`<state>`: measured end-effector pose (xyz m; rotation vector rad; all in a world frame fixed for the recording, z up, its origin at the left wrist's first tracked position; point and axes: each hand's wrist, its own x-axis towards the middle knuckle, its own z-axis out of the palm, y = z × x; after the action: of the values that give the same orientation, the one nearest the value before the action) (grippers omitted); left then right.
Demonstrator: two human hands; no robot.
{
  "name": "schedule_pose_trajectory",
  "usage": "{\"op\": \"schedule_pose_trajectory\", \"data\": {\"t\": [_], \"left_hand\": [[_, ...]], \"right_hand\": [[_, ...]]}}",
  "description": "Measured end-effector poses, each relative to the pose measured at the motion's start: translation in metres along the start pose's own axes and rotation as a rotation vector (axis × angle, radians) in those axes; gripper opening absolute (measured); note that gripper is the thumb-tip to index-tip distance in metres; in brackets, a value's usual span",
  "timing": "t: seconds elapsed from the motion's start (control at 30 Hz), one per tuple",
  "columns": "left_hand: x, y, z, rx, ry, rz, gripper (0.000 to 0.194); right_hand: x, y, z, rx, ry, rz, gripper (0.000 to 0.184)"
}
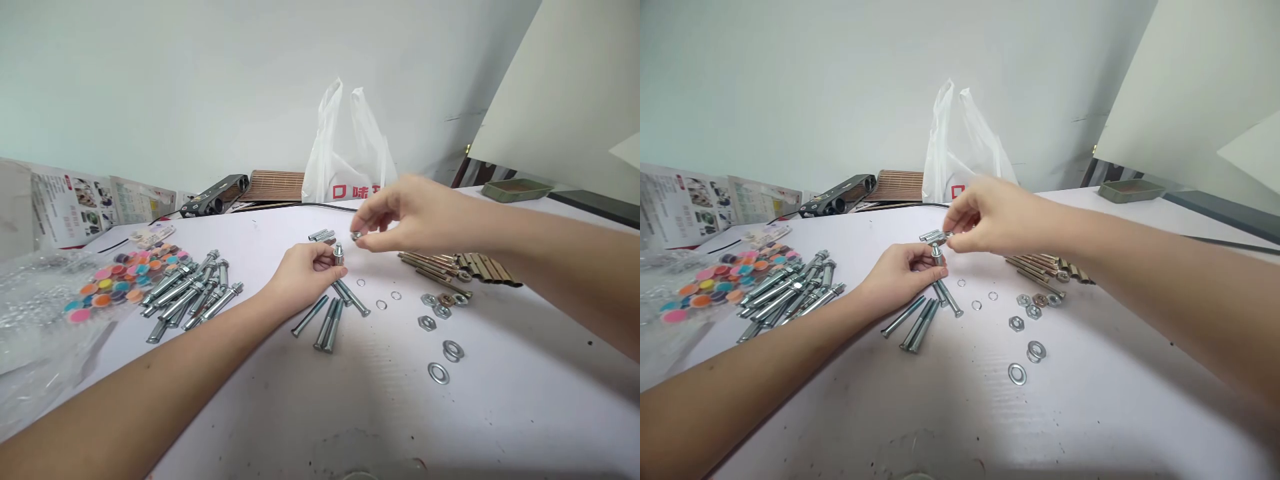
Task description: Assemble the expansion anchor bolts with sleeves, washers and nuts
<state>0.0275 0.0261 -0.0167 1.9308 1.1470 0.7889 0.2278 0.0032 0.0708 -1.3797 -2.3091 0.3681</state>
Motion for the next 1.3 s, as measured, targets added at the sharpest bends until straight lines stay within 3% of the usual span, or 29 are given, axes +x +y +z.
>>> {"op": "schedule_pose_trajectory", "data": {"t": [0.13,0.3,0.6,0.7,0.83,0.9,0.93,1.0,1.07,1.13,1.2,1.3], "left_hand": [[0.001,-0.002,0.0,-0.054,-0.014,-0.001,0.022],[0.001,-0.005,0.0,-0.053,-0.033,0.026,0.022],[0.001,-0.004,0.0,-0.049,-0.026,0.026,0.022],[0.0,-0.002,0.0,-0.051,-0.014,0.018,0.021],[-0.001,0.002,-0.001,-0.029,0.006,0.0,0.02],[-0.001,0.002,-0.001,-0.045,-0.003,-0.001,0.019],[-0.001,0.001,-0.001,-0.053,-0.01,-0.002,0.019],[0.0,-0.001,-0.001,-0.052,-0.018,-0.014,0.021],[0.001,-0.003,-0.001,-0.048,-0.013,-0.032,0.022],[0.002,-0.004,-0.001,-0.069,0.001,-0.041,0.024],[0.002,-0.005,-0.001,-0.098,0.002,-0.033,0.024],[0.002,-0.004,-0.001,-0.114,-0.023,-0.012,0.024]], "right_hand": [[0.015,0.002,0.019,0.046,0.022,-0.163,0.018],[0.017,0.015,0.032,0.133,0.014,-0.248,0.021],[0.008,0.02,0.044,0.421,-0.012,-0.109,0.021],[0.006,0.022,0.049,0.405,0.033,-0.073,0.023],[0.003,0.022,0.051,0.331,0.094,-0.087,0.042],[0.001,0.022,0.049,0.344,0.088,-0.115,0.026],[0.0,0.022,0.048,0.372,0.113,-0.105,0.026],[-0.002,0.022,0.046,0.441,0.24,-0.034,0.052],[-0.003,0.021,0.045,0.462,0.351,0.036,0.057],[-0.002,0.019,0.048,0.454,0.312,0.015,0.043],[0.0,0.017,0.052,0.436,0.187,-0.064,0.025],[0.003,0.014,0.056,0.389,0.098,-0.154,0.021]]}}
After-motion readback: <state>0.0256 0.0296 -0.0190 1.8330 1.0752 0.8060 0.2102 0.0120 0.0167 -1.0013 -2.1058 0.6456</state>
